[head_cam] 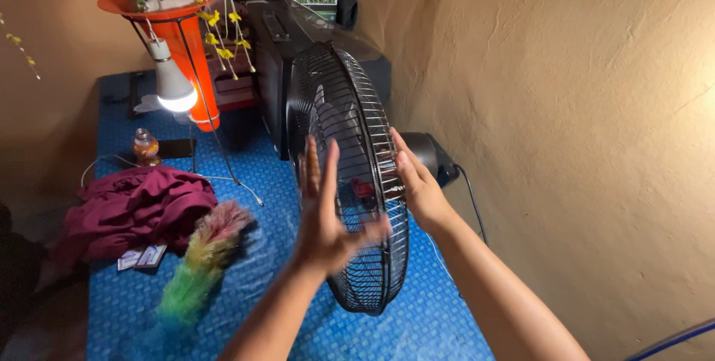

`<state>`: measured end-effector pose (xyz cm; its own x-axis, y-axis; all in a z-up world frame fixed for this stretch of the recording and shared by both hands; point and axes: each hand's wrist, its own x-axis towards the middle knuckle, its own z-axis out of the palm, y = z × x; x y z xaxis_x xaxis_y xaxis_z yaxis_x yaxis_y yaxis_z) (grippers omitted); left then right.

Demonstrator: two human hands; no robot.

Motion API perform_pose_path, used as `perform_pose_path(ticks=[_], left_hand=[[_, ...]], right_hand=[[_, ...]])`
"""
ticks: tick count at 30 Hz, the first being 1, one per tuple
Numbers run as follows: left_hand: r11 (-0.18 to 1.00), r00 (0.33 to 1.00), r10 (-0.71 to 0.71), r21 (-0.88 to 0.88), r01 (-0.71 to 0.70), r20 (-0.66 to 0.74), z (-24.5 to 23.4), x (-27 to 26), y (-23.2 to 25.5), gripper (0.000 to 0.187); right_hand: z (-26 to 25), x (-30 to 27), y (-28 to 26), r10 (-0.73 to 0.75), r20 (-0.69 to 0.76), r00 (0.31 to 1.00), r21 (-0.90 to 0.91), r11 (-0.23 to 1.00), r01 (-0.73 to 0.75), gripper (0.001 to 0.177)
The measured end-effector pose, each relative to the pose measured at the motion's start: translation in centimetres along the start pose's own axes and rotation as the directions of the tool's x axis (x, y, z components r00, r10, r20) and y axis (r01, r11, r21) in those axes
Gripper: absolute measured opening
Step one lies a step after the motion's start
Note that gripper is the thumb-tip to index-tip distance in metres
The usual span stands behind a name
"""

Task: The person assembles a table fan by attaching the front and rear wire cages to the motor housing, securing the blades, and plugging the unit into a wall socket. The person then turns the fan on and briefly uses a duster near the running fan.

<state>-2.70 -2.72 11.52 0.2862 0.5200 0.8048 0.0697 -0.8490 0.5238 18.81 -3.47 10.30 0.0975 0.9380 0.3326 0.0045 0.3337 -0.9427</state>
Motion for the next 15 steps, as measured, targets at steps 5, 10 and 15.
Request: perform_pose_path(ticks=[5, 10, 15], left_hand=[[0.981, 0.983, -0.067, 0.188, 0.034, 0.170, 0.7, -5.6, 3.3, 0.115], [0.987, 0.990, 0.009, 0.156, -0.031, 0.142, 0.7, -6.5, 2.6, 0.108], [0.988, 0.988, -0.056, 0.151, 0.034, 0.143, -1.1, -5.6, 3.9, 0.095]], right_hand=[[1.2, -0.7, 0.2, 0.006, -0.074, 0.997, 0.074, 0.997, -0.001, 0.078], [2.2, -2.7, -0.8, -0.076, 0.011, 0.997, 0.008, 0.997, 0.076, 0.101], [1.7, -2.2, -1.7, -0.080, 0.115, 0.990, 0.087, 0.994, 0.070, 0.107]])
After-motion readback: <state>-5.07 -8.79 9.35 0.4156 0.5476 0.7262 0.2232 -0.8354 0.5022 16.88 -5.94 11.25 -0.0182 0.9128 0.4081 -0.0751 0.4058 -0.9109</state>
